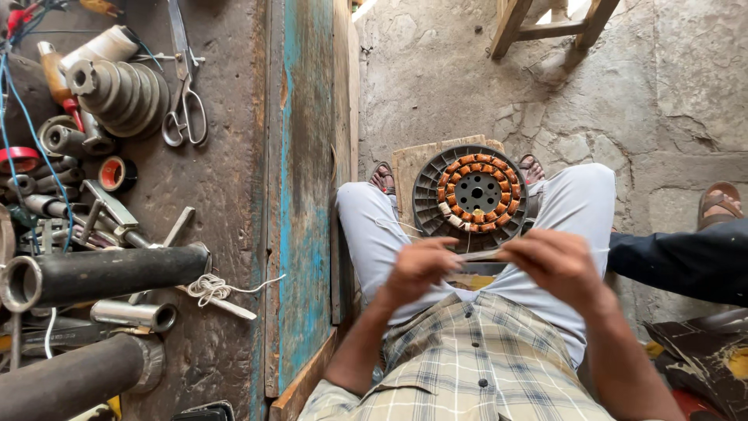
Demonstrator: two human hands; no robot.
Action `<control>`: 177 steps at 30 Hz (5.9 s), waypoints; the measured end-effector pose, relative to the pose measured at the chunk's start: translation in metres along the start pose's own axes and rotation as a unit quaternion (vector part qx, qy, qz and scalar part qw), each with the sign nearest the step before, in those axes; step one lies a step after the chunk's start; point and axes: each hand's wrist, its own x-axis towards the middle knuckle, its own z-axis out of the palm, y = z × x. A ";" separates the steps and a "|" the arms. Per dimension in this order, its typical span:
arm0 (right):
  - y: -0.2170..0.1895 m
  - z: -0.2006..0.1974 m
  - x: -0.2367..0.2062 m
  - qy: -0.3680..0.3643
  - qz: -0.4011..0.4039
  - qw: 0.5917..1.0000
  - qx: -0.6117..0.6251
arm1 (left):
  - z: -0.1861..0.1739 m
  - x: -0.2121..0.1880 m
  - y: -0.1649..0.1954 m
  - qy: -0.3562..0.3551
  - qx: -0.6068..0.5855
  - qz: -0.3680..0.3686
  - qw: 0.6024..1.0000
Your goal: The person sits on the floor with a motor stator of copper wire coils on their lap and laces the coil bundles together using white string. They loop the cord around the windings, pull it tight, and tie knots to bind the coils in place.
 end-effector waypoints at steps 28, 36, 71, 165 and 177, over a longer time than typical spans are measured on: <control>-0.010 0.012 0.003 -0.011 -0.001 1.000 -0.014 | -0.026 0.025 0.026 0.110 0.283 -0.034 0.952; -0.003 -0.002 0.009 -0.026 -0.030 0.999 -0.023 | -0.038 0.001 -0.004 0.028 0.050 -0.034 0.998; -0.017 -0.040 -0.055 -0.114 0.105 0.984 0.091 | -0.009 0.023 0.028 -0.036 0.006 0.060 0.998; 0.010 0.009 -0.029 -0.076 0.138 0.982 0.100 | -0.042 0.020 0.031 0.004 0.069 -0.036 0.997; -0.004 -0.033 -0.070 -0.035 0.199 0.978 0.055 | -0.025 0.031 0.040 -0.038 0.017 -0.017 0.999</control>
